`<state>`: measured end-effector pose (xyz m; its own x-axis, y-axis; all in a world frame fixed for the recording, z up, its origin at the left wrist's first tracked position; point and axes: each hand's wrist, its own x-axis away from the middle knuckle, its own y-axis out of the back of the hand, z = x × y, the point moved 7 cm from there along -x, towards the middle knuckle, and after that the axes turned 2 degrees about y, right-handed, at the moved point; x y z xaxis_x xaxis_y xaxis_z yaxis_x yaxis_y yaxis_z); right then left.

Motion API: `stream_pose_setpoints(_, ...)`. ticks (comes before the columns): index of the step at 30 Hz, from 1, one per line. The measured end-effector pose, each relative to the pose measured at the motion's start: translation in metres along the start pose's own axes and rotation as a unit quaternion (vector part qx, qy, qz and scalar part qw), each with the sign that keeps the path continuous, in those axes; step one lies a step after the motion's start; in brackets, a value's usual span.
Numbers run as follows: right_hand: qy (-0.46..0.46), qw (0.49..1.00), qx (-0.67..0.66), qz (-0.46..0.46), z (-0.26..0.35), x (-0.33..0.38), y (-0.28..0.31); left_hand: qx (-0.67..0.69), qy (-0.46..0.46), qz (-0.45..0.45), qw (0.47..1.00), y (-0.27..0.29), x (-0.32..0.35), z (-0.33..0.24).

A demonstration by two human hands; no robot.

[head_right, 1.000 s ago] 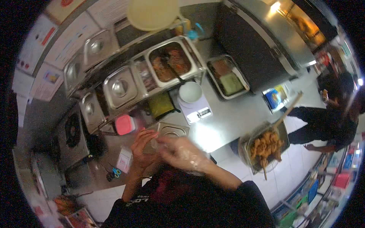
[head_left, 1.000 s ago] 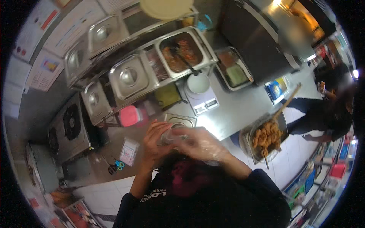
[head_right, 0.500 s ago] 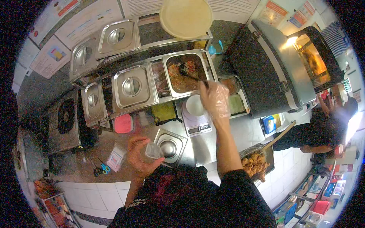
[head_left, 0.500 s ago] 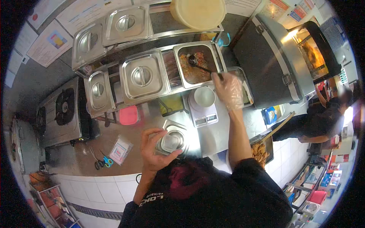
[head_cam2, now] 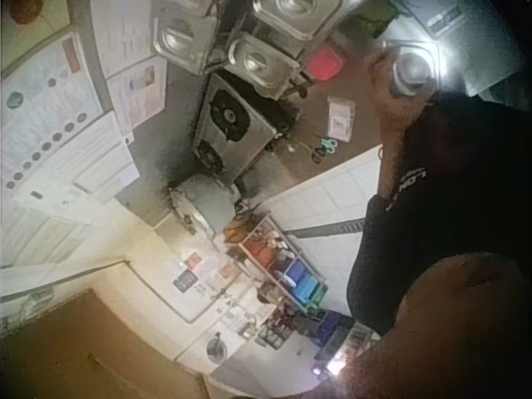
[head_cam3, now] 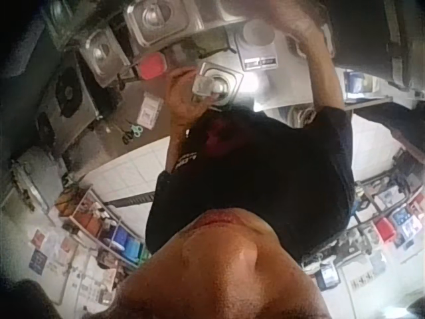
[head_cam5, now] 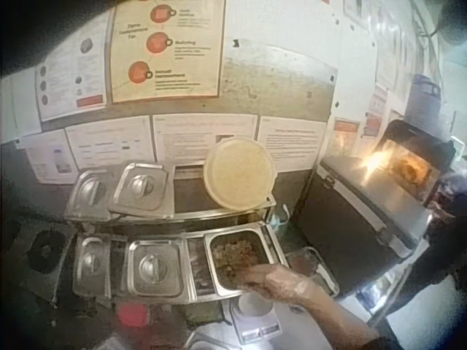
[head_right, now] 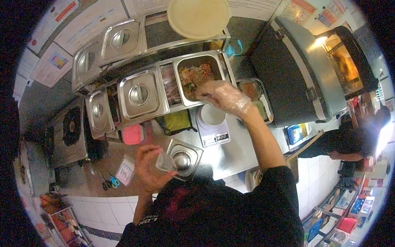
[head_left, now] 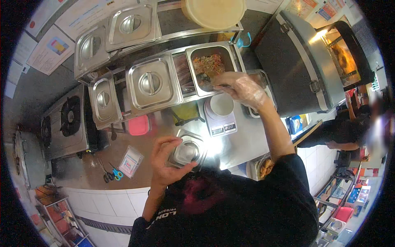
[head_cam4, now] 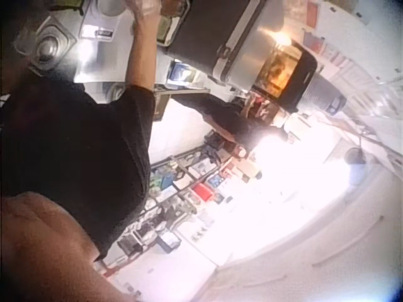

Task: Assembling food packages by portioning rice, eggs, and fried chicken into containers in a commercial kitchen.

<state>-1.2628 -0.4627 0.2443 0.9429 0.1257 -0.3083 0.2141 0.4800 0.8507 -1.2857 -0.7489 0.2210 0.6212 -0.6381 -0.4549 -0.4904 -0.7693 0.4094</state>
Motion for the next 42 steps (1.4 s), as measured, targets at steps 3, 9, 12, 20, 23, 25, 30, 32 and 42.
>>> stream_pose_setpoints(3,-0.060,0.995,-0.012,-0.073,-0.003,0.009,0.014,0.018,0.017,0.007,1.000,-0.006,-0.001,0.001)
stream_pose_setpoints(9,-0.220,0.960,-0.061,-0.162,-0.019,0.011,-0.011,0.020,0.017,0.018,0.999,-0.009,-0.017,-0.008)
stream_pose_setpoints(12,-0.302,0.899,-0.213,-0.234,-0.047,0.027,-0.021,0.028,0.015,0.016,0.999,-0.009,-0.021,-0.007)
stream_pose_setpoints(20,-0.393,0.716,-0.428,-0.386,-0.090,0.054,-0.031,0.014,0.028,-0.004,1.000,-0.005,-0.028,-0.002)
stream_pose_setpoints(23,-0.378,0.694,-0.442,-0.424,-0.088,0.063,-0.031,0.032,0.040,-0.026,0.998,-0.003,-0.032,0.003)
stream_pose_setpoints(25,-0.400,0.690,-0.423,-0.430,-0.092,0.071,-0.034,0.046,0.044,-0.029,0.998,-0.002,-0.040,0.002)
stream_pose_setpoints(30,-0.390,0.727,-0.361,-0.434,-0.081,0.071,-0.026,0.069,0.029,-0.038,0.996,0.001,-0.054,-0.007)
stream_pose_setpoints(32,-0.388,0.723,-0.366,-0.439,-0.083,0.069,-0.027,0.072,0.030,-0.037,0.996,0.000,-0.057,-0.007)
stream_pose_setpoints(42,-0.330,0.665,-0.475,-0.473,-0.094,0.073,-0.032,0.035,0.030,-0.026,0.999,-0.004,-0.091,-0.001)
